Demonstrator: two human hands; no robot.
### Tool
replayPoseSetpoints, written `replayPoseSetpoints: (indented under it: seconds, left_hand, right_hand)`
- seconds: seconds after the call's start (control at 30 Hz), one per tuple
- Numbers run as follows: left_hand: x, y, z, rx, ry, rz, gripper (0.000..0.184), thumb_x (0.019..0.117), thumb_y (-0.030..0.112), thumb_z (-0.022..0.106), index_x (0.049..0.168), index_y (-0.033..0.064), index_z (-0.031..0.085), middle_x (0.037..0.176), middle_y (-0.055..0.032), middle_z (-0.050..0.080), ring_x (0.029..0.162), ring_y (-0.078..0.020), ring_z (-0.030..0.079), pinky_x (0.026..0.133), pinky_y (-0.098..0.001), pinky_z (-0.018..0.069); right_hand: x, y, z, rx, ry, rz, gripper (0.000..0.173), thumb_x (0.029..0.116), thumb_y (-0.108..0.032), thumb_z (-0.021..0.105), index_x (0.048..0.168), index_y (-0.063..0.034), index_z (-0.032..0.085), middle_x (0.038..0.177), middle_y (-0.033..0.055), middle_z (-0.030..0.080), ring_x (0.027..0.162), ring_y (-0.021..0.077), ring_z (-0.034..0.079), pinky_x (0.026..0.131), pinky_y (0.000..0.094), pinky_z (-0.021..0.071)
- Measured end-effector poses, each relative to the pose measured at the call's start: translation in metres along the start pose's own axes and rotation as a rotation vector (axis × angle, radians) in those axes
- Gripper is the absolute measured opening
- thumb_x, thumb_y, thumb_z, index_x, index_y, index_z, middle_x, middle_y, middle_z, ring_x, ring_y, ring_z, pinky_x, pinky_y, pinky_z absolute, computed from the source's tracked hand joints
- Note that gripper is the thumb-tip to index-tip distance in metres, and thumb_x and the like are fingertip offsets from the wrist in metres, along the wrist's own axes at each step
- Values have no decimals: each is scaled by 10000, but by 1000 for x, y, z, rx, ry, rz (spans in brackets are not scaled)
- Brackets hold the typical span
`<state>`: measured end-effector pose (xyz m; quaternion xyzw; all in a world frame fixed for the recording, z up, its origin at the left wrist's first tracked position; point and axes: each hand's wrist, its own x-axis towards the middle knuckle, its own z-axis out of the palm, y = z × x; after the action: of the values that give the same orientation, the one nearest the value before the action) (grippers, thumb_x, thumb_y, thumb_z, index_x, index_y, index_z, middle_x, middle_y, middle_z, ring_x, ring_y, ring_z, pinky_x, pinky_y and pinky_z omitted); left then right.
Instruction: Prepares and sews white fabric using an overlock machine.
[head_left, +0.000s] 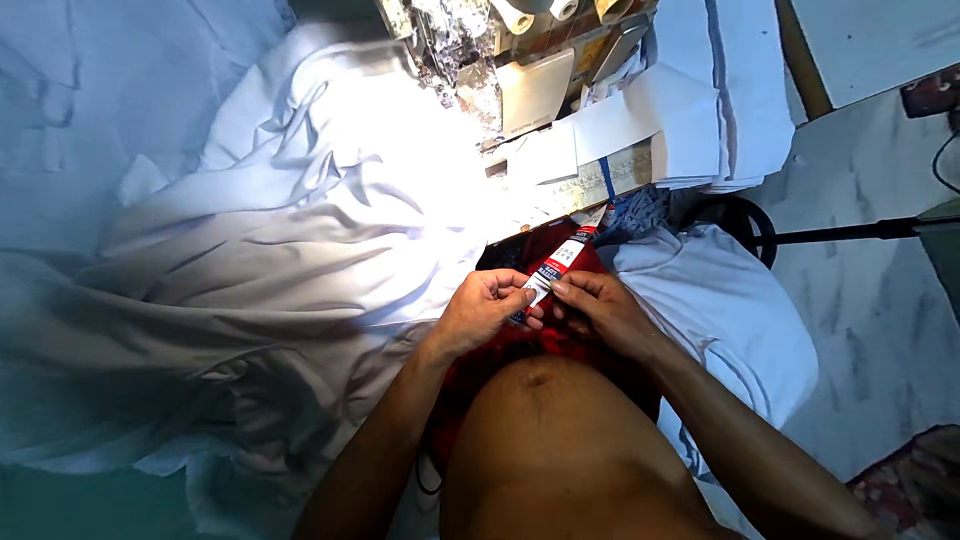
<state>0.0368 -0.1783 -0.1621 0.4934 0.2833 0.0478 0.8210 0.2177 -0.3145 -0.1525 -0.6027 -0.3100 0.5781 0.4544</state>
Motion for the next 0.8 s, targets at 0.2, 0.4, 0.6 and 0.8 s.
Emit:
replayPoseSetpoints:
  seconds: [0.2,0.4,0.6,0.8]
  left_hand:
    - [1,-2,-2,-21,-14,7,130,1024,17,583,1057,-65,678,842,-149,754,743,-219,761,731,-343,658]
    - [1,-3,-2,-32,-13,0,128,1022,6,580,1064,-63,678,844,-147,756,745,-215,763,735,-340,658]
    - [2,-5,-4,-38,-31,13,133,1025,14,576,1068,-59,679,849,-142,757,749,-214,762,733,-343,658]
    - [2,-5,-4,-45,-24,10,130,1022,3,575,1061,-64,679,843,-144,755,745,-214,761,735,-342,657]
  right_hand:
    - [-1,-1,2,8,21,8,290,1083,-255,517,939,-56,672,755,14,644,524,42,490,472,186,396]
    - [-1,1,4,-56,41,-24,276,1074,-248,535,923,-59,669,744,6,635,543,45,507,490,190,410]
    - [0,-1,4,-49,33,-5,285,1077,-245,522,921,-57,668,745,8,634,539,44,499,486,189,403]
    - [1,0,4,-121,62,-28,281,1067,-255,550,897,-66,668,717,3,621,563,57,527,505,203,424]
